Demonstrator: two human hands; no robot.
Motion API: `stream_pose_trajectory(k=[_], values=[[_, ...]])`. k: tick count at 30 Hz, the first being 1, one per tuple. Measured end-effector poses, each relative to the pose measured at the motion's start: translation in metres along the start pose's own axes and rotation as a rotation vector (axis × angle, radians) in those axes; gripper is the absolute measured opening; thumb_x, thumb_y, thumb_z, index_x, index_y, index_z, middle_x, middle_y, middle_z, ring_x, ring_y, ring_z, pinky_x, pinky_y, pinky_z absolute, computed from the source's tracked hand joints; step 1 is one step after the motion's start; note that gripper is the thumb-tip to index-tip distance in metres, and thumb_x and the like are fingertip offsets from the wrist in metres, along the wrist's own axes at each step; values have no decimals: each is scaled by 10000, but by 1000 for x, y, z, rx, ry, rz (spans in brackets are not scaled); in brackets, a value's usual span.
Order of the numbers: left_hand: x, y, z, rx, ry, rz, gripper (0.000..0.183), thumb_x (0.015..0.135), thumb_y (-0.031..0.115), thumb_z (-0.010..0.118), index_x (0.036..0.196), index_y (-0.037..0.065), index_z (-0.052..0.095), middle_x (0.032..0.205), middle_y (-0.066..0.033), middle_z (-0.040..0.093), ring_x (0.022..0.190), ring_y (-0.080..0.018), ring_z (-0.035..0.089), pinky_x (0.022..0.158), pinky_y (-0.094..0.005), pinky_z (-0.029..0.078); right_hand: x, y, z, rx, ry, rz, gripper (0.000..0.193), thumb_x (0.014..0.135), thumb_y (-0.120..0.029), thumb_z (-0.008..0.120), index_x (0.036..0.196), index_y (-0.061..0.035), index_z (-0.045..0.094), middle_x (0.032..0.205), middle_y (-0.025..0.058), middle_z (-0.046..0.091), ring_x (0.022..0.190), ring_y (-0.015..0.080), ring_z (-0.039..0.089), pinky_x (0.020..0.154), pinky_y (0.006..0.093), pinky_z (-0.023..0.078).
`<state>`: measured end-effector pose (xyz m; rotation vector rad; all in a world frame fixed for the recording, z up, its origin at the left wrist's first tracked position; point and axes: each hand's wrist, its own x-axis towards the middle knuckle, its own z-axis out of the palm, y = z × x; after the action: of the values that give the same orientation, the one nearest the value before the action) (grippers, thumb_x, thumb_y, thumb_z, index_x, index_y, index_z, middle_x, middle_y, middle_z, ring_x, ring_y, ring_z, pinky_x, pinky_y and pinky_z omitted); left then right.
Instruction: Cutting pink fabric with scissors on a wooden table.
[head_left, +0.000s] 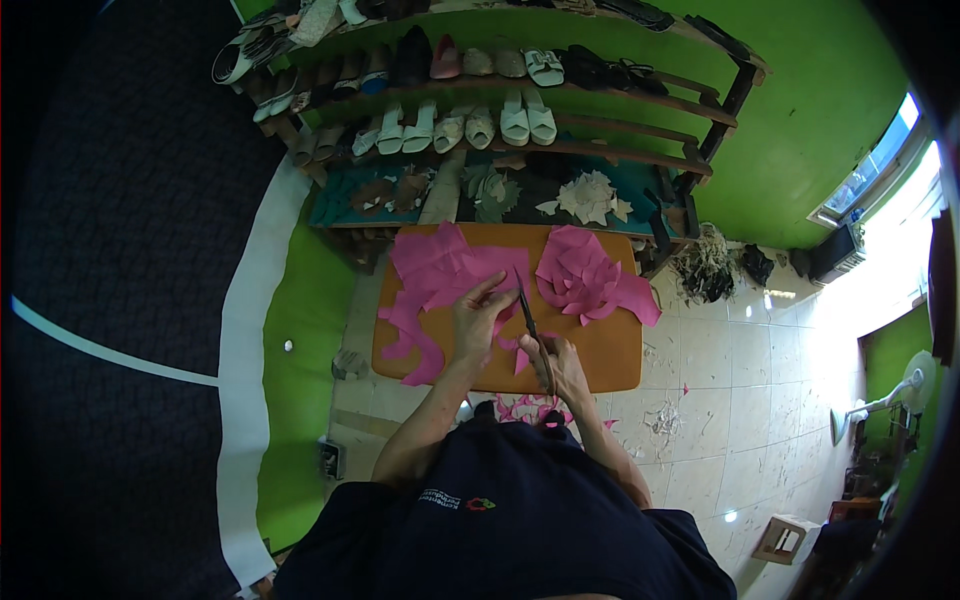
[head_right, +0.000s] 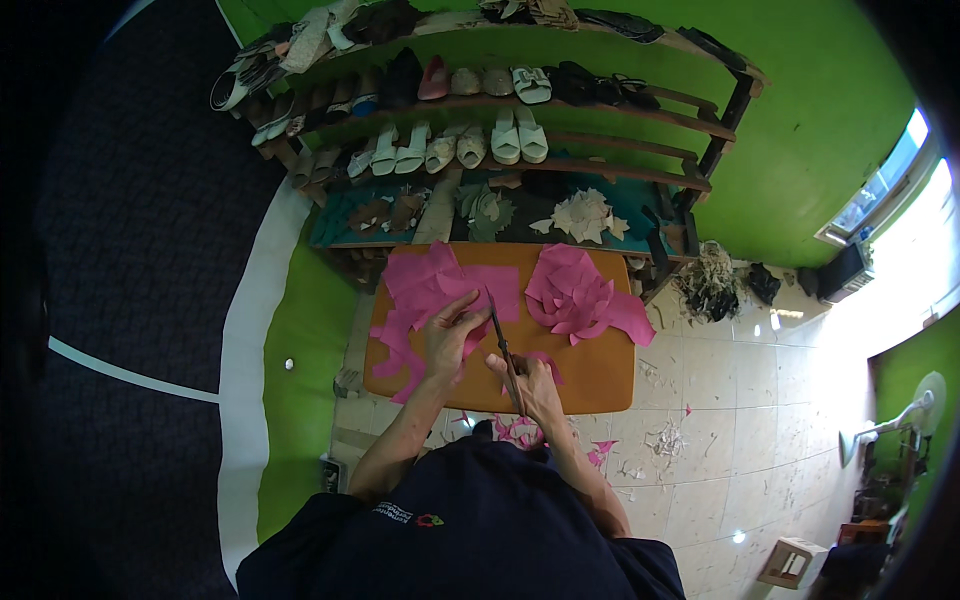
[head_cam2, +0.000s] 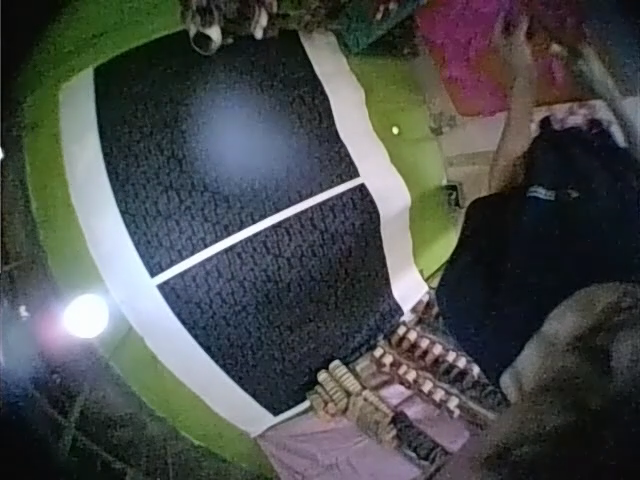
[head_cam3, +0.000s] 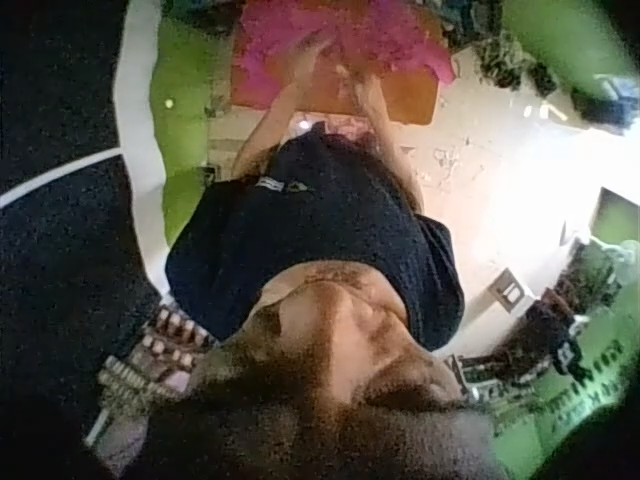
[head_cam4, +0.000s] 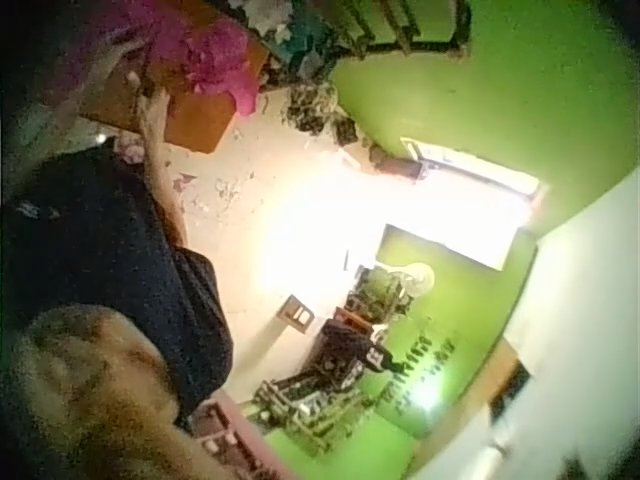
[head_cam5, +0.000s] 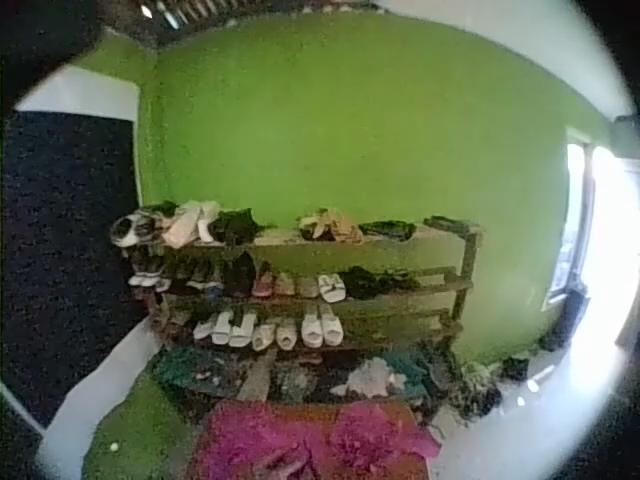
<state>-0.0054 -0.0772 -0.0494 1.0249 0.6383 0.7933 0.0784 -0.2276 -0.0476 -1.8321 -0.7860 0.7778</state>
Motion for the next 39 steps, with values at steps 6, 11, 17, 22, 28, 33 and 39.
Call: stream_pose_trajectory(k=[6, 11, 17, 22, 28, 33, 39], values=[[-5, -1, 3, -40, -68, -26, 423, 835, -32, 713, 1247, -43, 617, 874, -31, 677, 808, -103, 661, 788, -240, 547, 0, -14, -3, 66, -33, 135, 705, 863, -644, 622, 671, 31, 560, 501, 62, 432, 484, 180, 458, 513, 375, 394], [-4, 6, 4, -14, -66, -33, 467, 836, -19, 732, 1275, -80, 582, 772, 56, 546, 720, -31, 550, 753, -192, 482, -1, -10, -3, 63, -20, 127, 705, 853, -633, 649, 645, 32, 545, 511, 38, 406, 497, 153, 419, 513, 371, 370], [-7, 15, -1, -24, -81, -77, 473, 823, -6, 732, 1272, -52, 591, 857, -50, 706, 805, -100, 678, 777, -220, 534, -5, -15, -7, 82, -25, 127, 729, 831, -645, 670, 615, 40, 547, 499, 32, 379, 494, 149, 387, 508, 367, 347], [-1, 10, -11, 12, -121, -62, 466, 820, -12, 727, 1267, -43, 598, 895, -87, 729, 827, -124, 700, 784, -227, 540, -6, -14, -10, 20, -50, 128, 756, 808, -674, 676, 612, 49, 571, 482, 42, 381, 484, 158, 402, 508, 375, 360], [-1, 10, -13, 14, -133, -63, 412, 821, -10, 729, 1223, -22, 638, 927, -83, 729, 828, -137, 702, 794, -244, 551, -9, -16, -11, 16, 6, 94, 765, 786, -673, 700, 608, 66, 609, 465, 92, 453, 470, 182, 475, 526, 397, 406], [-2, 10, -6, 9, 33, -20, 376, 826, 32, 755, 1190, 2, 667, 1022, -79, 715, 943, -139, 673, 867, -261, 535, -7, -4, -7, -42, -25, 69, 760, 787, -663, 705, 595, 66, 607, 449, 94, 446, 450, 197, 474, 517, 401, 402], [5, 12, -7, 25, 65, -51, 355, 813, 6, 758, 1160, 9, 684, 1027, -79, 719, 950, -138, 672, 887, -261, 528, -5, 2, -5, -17, -6, 70, 755, 786, -658, 709, 581, 59, 595, 450, 86, 449, 451, 185, 487, 512, 385, 397]])
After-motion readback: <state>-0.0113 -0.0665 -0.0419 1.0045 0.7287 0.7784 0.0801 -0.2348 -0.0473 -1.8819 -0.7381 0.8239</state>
